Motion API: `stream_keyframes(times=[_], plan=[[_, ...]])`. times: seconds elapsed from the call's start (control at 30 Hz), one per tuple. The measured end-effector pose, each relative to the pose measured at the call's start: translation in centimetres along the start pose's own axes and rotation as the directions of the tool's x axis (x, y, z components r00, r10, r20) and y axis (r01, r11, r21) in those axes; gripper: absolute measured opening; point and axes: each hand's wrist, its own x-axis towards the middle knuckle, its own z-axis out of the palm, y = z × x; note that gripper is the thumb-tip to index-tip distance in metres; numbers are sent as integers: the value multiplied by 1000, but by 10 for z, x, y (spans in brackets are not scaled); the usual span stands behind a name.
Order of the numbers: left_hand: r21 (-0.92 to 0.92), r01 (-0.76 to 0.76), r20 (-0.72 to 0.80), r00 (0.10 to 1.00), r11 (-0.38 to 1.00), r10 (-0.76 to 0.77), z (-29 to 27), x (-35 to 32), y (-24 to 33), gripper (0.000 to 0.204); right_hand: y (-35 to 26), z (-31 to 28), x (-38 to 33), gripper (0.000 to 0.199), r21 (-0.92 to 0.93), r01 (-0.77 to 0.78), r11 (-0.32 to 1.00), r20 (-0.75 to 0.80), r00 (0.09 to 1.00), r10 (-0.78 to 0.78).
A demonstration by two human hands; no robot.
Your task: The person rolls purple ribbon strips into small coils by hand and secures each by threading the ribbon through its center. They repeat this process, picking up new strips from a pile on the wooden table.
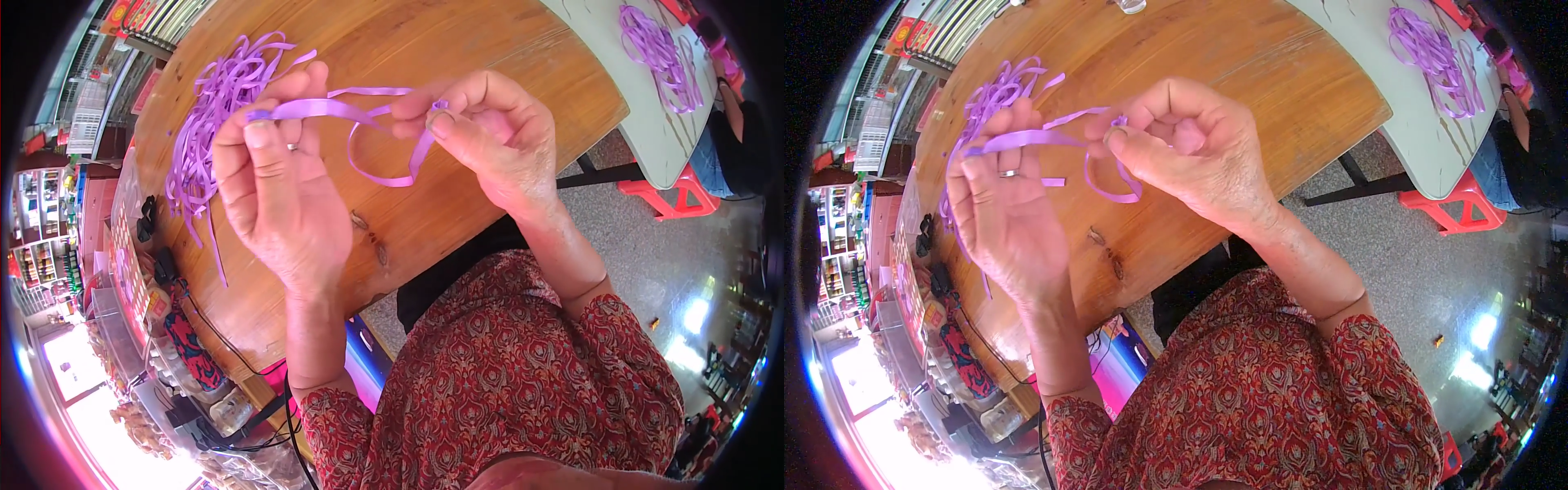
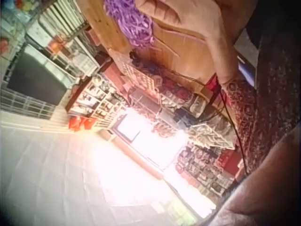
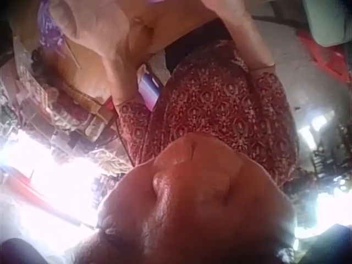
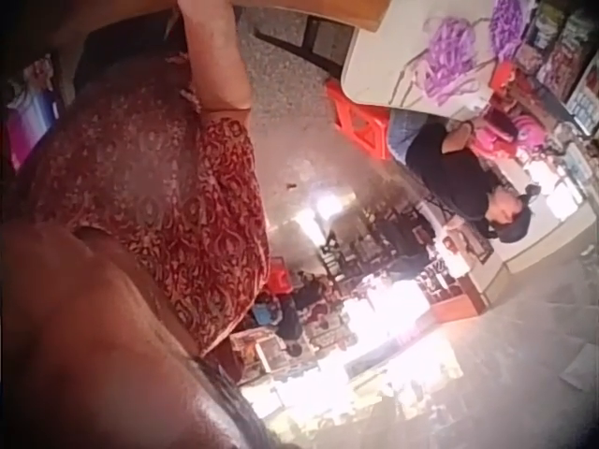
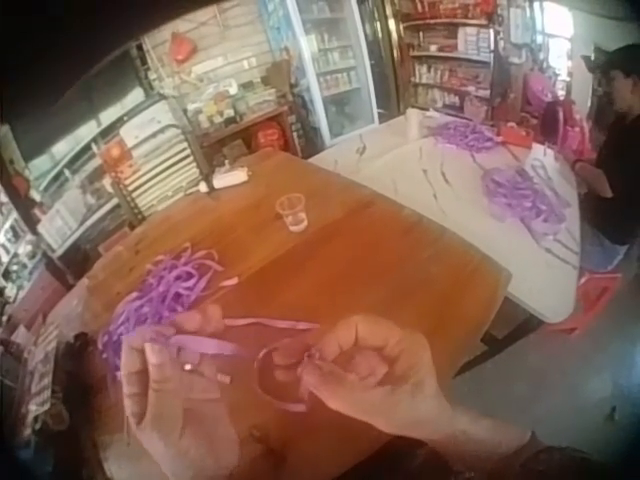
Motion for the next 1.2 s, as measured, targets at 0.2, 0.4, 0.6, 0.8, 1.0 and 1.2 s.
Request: stream_keyframes(times=[0.2, 0.4, 0.6, 0.8, 1.0, 1.2], plan=[[-110, 181, 104, 980, 977, -170, 2, -1, 15, 16, -13, -4, -1, 12, -109, 21, 994, 104, 995, -10], [-55, 382, 89, 922, 923, -376, -2, -10, 9, 14, -14, -7, -2, 15, -190, 91, 978, 58, 995, -81], [36, 418, 103, 902, 908, -419, 10, -20, 7, 18, -17, -9, 0, 19, -219, 95, 971, 56, 995, -85], [204, 378, 10, 922, 903, -388, 24, -25, 12, 15, -20, -10, -1, 21, -287, 163, 944, 111, 984, -136], [309, 239, 114, 952, 921, -285, 10, -25, 6, 13, -27, -7, 1, 22, -384, 201, 901, 186, 973, -138], [285, 211, 116, 961, 935, -252, 14, -29, 0, 10, -30, -11, 4, 21, -544, 302, 783, 316, 938, -142]])
